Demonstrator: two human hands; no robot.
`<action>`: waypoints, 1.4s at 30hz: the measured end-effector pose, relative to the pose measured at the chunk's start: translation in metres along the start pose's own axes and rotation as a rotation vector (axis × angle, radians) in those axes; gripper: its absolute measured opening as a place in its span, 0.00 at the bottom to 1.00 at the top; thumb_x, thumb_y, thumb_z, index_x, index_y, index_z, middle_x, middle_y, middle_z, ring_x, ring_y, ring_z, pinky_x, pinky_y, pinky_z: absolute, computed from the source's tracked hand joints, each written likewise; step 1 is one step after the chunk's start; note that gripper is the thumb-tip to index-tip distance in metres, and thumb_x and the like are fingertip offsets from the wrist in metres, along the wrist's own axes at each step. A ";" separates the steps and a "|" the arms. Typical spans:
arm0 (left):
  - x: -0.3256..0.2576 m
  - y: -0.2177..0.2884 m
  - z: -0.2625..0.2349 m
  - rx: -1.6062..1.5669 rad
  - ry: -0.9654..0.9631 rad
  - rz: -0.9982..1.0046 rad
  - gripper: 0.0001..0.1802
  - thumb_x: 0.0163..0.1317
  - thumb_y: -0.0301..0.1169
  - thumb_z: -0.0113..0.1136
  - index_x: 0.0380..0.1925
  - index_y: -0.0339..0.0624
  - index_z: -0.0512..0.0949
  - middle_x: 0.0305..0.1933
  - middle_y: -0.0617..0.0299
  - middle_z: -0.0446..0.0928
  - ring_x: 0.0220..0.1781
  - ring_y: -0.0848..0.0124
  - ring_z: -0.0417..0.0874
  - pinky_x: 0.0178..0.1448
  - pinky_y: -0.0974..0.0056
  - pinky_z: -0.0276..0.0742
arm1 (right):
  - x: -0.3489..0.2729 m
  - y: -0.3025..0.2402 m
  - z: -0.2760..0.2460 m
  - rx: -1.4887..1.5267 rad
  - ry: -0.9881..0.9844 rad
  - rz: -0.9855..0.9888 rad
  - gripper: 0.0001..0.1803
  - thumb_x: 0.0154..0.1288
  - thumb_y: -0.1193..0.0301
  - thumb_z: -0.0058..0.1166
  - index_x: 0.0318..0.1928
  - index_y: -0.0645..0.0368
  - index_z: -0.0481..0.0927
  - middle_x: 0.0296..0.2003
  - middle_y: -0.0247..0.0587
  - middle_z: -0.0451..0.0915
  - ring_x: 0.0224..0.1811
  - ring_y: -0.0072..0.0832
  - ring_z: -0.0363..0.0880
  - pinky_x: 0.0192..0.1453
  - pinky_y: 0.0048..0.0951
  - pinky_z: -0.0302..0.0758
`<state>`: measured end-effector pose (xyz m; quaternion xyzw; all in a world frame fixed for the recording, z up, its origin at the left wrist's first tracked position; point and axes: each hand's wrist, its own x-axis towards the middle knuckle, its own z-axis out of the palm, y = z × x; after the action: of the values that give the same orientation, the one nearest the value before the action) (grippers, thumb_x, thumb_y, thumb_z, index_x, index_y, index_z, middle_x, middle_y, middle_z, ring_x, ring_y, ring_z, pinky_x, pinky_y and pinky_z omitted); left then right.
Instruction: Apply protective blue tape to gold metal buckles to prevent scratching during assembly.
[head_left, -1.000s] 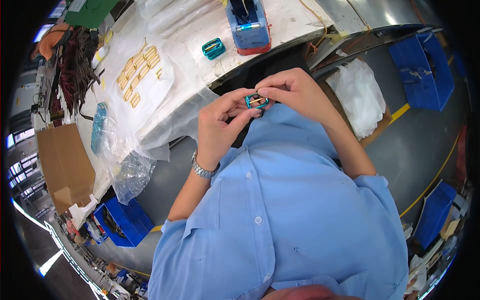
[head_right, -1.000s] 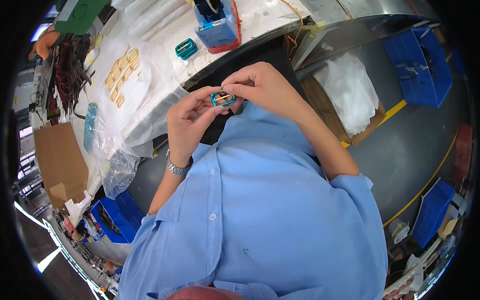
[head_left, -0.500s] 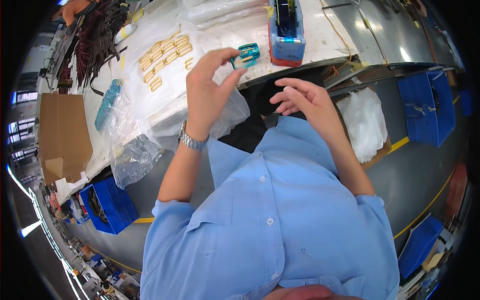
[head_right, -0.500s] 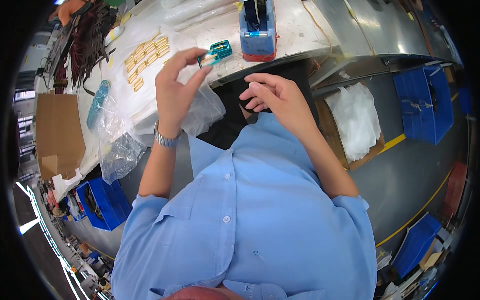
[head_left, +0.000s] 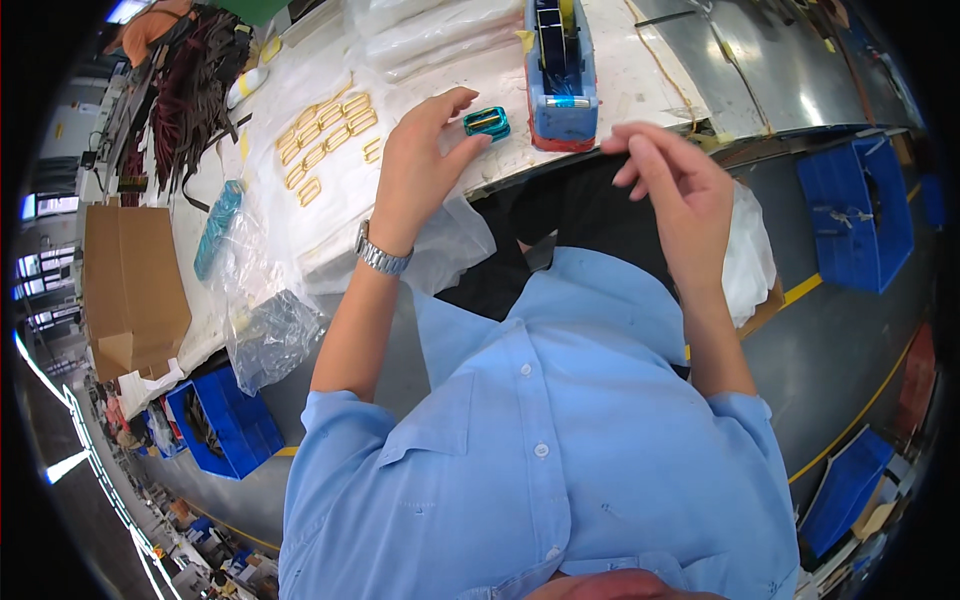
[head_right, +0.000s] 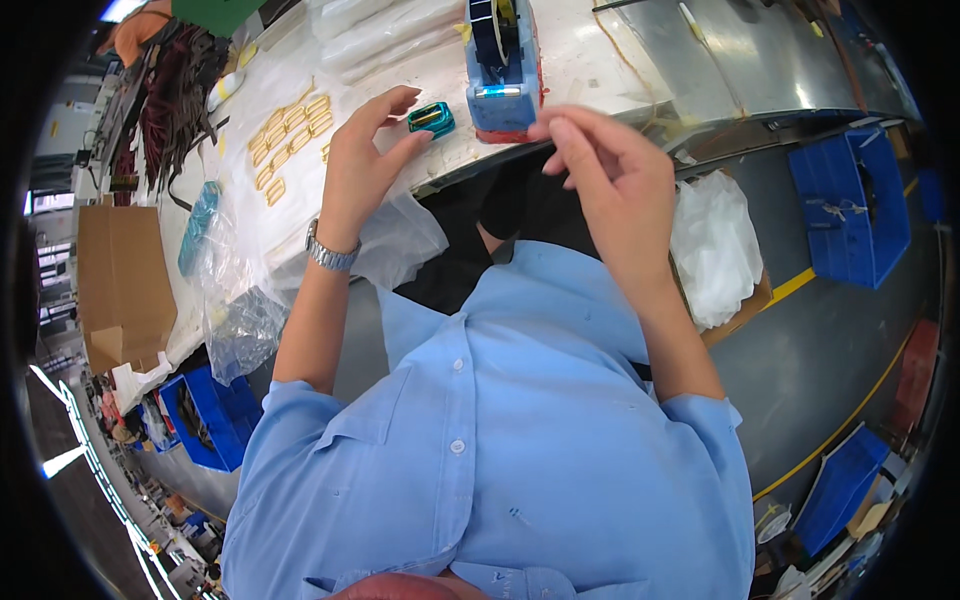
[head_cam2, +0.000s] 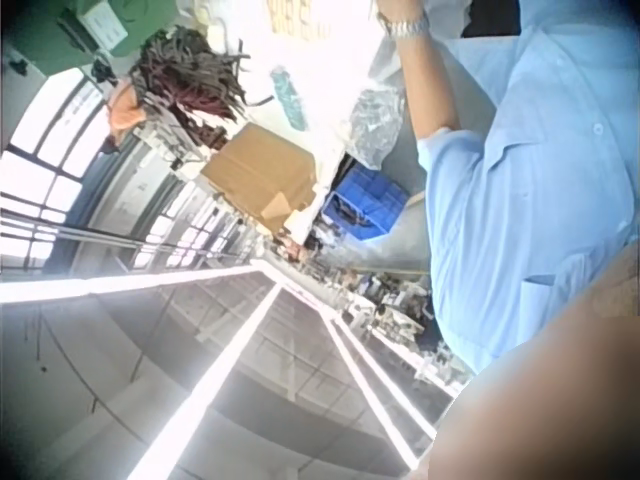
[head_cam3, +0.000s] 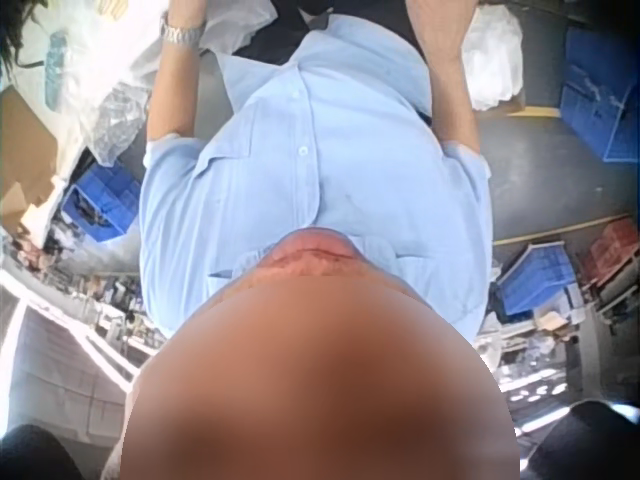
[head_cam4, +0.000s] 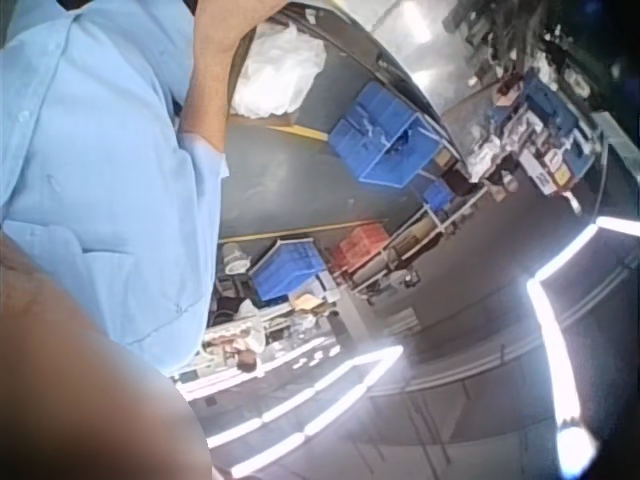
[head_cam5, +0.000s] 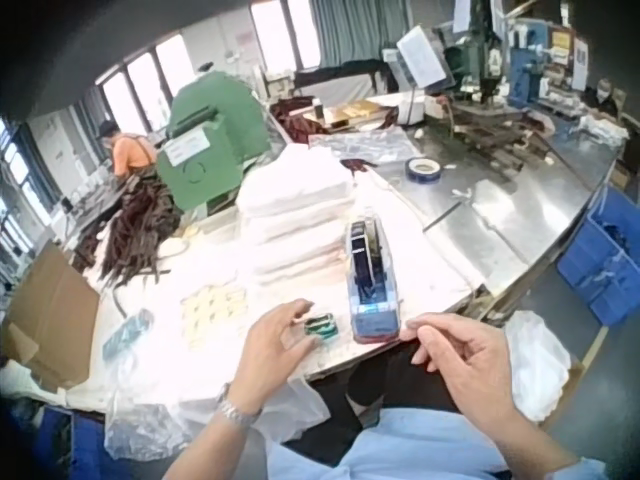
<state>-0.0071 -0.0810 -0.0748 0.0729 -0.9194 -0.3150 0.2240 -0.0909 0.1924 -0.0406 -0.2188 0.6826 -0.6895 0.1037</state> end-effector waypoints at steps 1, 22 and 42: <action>-0.001 0.000 -0.001 0.051 0.049 0.058 0.22 0.63 0.29 0.75 0.58 0.39 0.86 0.54 0.55 0.90 0.54 0.62 0.90 0.61 0.61 0.84 | 0.014 -0.007 0.002 -0.103 0.027 -0.064 0.14 0.81 0.67 0.59 0.53 0.65 0.90 0.44 0.37 0.92 0.35 0.17 0.81 0.40 0.20 0.77; 0.074 0.070 0.008 0.226 0.045 0.549 0.20 0.72 0.24 0.61 0.63 0.37 0.79 0.61 0.46 0.82 0.74 0.46 0.75 0.77 0.47 0.69 | -0.060 0.025 0.004 0.182 -0.261 0.386 0.07 0.77 0.71 0.64 0.41 0.64 0.85 0.35 0.32 0.88 0.31 0.12 0.78 0.38 0.18 0.75; 0.050 0.006 -0.059 0.224 0.315 0.378 0.15 0.73 0.29 0.67 0.57 0.42 0.86 0.54 0.55 0.90 0.56 0.58 0.90 0.59 0.60 0.84 | -0.084 0.050 0.008 0.082 -0.252 0.401 0.06 0.77 0.73 0.63 0.40 0.62 0.84 0.35 0.35 0.88 0.33 0.15 0.81 0.41 0.20 0.78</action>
<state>-0.0246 -0.1220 -0.0115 -0.0276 -0.8996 -0.1488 0.4098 -0.0206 0.2197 -0.1033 -0.1589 0.6656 -0.6495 0.3315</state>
